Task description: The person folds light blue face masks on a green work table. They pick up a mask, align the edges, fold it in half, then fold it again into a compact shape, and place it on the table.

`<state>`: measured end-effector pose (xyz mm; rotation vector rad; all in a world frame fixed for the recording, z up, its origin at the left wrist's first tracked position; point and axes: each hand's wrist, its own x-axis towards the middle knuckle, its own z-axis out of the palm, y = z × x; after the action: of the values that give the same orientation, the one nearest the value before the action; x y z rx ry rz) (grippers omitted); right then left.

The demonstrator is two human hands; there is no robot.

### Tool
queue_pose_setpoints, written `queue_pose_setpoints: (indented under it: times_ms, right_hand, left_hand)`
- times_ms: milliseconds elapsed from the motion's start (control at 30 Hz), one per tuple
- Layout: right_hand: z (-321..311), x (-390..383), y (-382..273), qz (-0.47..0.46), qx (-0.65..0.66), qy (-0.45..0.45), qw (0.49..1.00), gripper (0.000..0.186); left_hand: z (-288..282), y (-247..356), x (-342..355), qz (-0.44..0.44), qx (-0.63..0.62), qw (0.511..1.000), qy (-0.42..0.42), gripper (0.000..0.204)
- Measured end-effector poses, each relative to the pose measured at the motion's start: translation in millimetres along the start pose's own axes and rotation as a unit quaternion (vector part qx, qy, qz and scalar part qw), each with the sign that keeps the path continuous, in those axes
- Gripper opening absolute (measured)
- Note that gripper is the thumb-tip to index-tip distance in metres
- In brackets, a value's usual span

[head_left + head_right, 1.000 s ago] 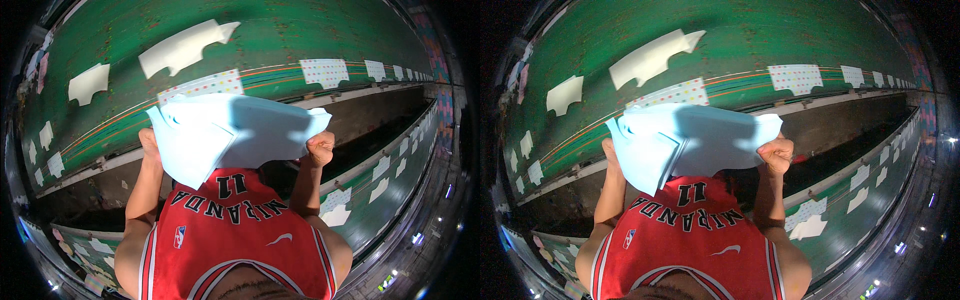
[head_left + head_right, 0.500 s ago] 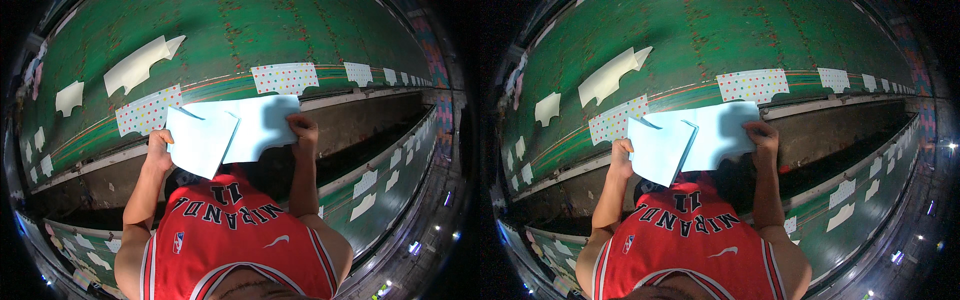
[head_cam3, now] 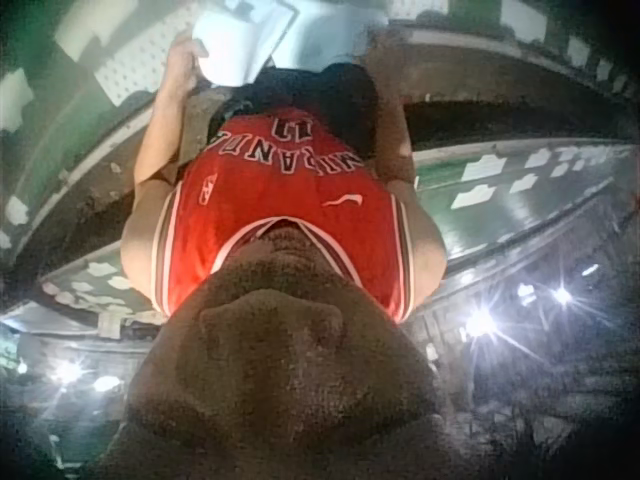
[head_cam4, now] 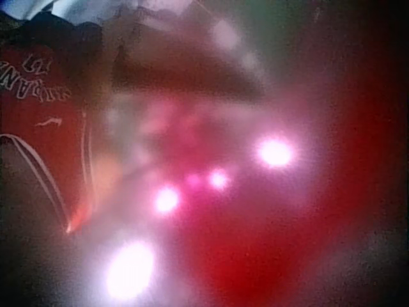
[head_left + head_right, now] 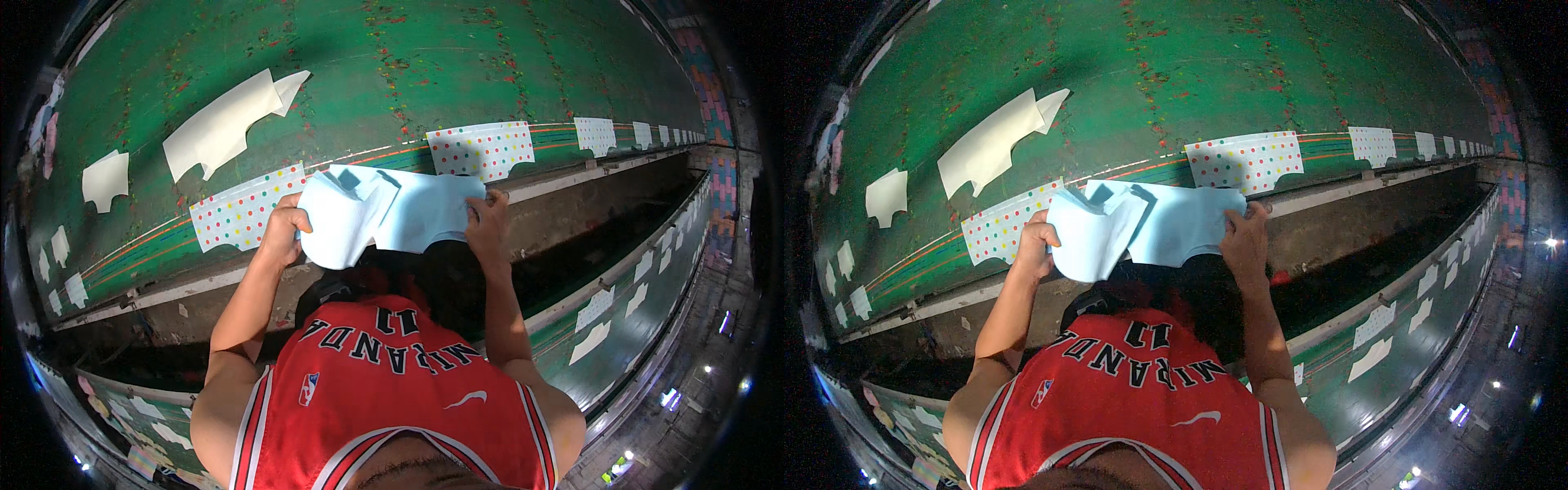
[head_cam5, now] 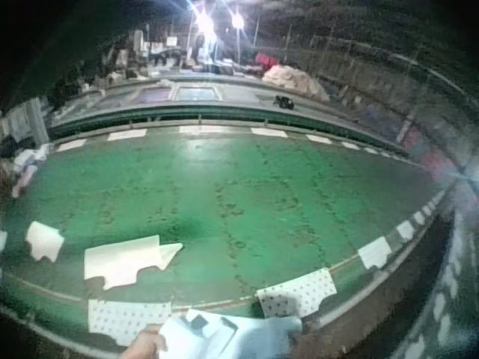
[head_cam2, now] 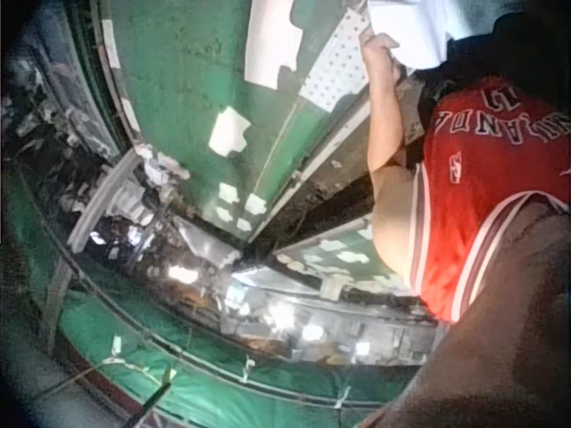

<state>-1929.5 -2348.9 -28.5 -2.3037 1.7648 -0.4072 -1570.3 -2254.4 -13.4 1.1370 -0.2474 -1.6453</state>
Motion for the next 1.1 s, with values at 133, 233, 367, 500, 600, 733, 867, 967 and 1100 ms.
queue_pose_setpoints:
  times_ms: [133, 233, 367, 500, 600, 733, 867, 967, 1100]
  right_hand:
    - [-22.1, 18.9, -36.2, -0.057, 0.03, 0.033, 0.997, 0.037]
    - [-24.9, 35.9, -72.7, -0.043, 0.363, -0.105, 0.925, 0.057]
    - [-9.5, 74.6, -101.4, -0.167, 0.426, -0.215, 0.863, 0.095]
    - [-5.8, 93.3, -108.2, -0.031, 0.591, -0.387, 0.707, 0.106]
    - [-10.7, 104.7, -97.4, 0.049, 0.612, -0.386, 0.688, 0.091]
    - [-18.9, 119.6, -60.6, 0.116, 0.734, -0.271, 0.612, 0.065]
    - [-23.4, 136.6, -10.6, 0.154, 0.756, -0.259, 0.581, 0.055]
    - [-31.2, 138.2, 29.9, 0.163, 0.748, -0.295, 0.572, 0.054]
    - [-41.4, 142.6, 77.1, 0.101, 0.661, -0.217, 0.711, 0.071]
  left_hand:
    - [-0.5, 16.0, 9.4, -0.079, -0.14, 0.987, -0.024, 0.059]
    - [6.3, 26.1, 15.1, -0.096, -0.108, 0.989, -0.034, 0.055]
    - [19.9, 43.9, 34.9, -0.121, 0.02, 0.991, -0.055, 0.05]
    - [45.6, 49.7, 49.4, -0.094, -0.07, 0.982, -0.145, 0.051]
    - [71.6, 44.7, 56.1, -0.006, -0.067, 0.994, -0.091, 0.06]
    - [112.2, 16.7, 59.5, 0.021, -0.373, 0.91, -0.18, 0.066]
    - [171.4, -27.1, 73.0, 0.065, -0.147, 0.986, -0.044, 0.06]
    - [215.2, -43.8, 86.6, 0.131, 0.036, 0.99, 0.028, 0.051]
    - [260.6, -48.3, 93.8, 0.154, 0.169, 0.971, 0.065, 0.04]
